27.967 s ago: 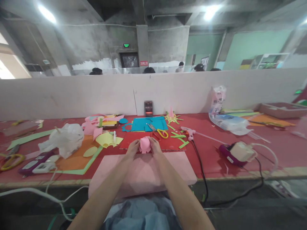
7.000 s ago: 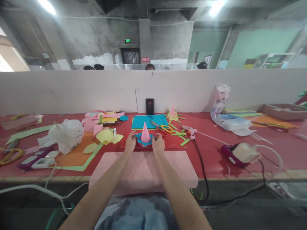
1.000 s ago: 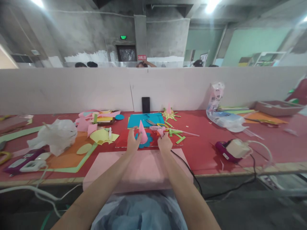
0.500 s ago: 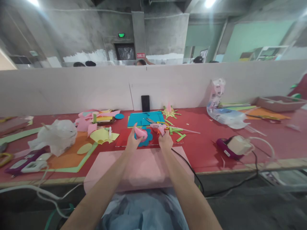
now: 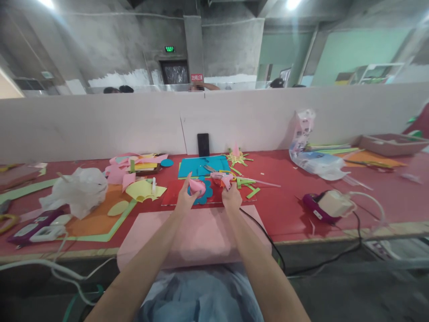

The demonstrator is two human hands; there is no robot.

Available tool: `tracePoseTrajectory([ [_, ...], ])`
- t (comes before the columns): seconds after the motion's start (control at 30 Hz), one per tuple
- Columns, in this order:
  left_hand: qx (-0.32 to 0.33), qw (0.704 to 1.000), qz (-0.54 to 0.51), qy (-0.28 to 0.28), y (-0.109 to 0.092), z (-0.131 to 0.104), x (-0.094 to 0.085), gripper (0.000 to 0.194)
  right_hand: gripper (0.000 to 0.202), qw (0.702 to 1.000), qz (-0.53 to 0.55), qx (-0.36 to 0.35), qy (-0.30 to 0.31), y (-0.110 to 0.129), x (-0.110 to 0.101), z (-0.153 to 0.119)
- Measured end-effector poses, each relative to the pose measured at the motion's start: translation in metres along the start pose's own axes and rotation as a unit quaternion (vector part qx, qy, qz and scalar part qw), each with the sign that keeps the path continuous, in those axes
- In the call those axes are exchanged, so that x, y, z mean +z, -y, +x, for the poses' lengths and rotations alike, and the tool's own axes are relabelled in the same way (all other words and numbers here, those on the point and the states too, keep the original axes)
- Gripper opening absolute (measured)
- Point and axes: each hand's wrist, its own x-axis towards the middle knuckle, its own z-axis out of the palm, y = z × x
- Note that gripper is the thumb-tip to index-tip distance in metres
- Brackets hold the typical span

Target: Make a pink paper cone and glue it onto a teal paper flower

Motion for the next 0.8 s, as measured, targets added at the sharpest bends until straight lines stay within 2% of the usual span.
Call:
tracePoseTrajectory([
  [0.1, 0.0, 1.0, -0.008, -0.013, -0.003, 0.0, -0.002, 0.07, 0.039, 0.999, 0.041, -0.01, -0.019, -0.003, 0.003, 0.002],
  [0.2, 0.0, 0.999, -0.02, -0.05, -0.001, 0.0, -0.005, 0.053, 0.038, 0.997, 0.07, -0.007, -0.023, -0.006, 0.003, 0.003],
  [0.37, -0.05, 0.991, -0.025, -0.119, 0.019, 0.004, -0.01, 0.037, 0.038, 0.995, 0.095, -0.001, -0.02, -0.006, 0.003, 0.004],
  [0.43, -0.07, 0.989, -0.022, -0.128, 0.029, 0.006, -0.011, 0.034, 0.039, 0.995, 0.1, 0.0, -0.023, -0.006, 0.003, 0.004],
  [0.53, -0.063, 0.993, 0.021, -0.099, 0.034, 0.007, -0.014, 0.026, 0.04, 0.993, 0.12, 0.003, -0.02, -0.007, 0.004, 0.006],
  [0.63, -0.008, 0.993, 0.093, -0.067, 0.03, 0.003, -0.021, 0.018, 0.041, 0.986, 0.165, 0.004, -0.016, -0.011, 0.004, 0.008],
  [0.8, 0.066, 0.976, 0.182, 0.099, 0.025, -0.006, -0.038, 0.012, 0.05, 0.98, 0.199, 0.003, -0.022, -0.014, 0.003, 0.007],
])
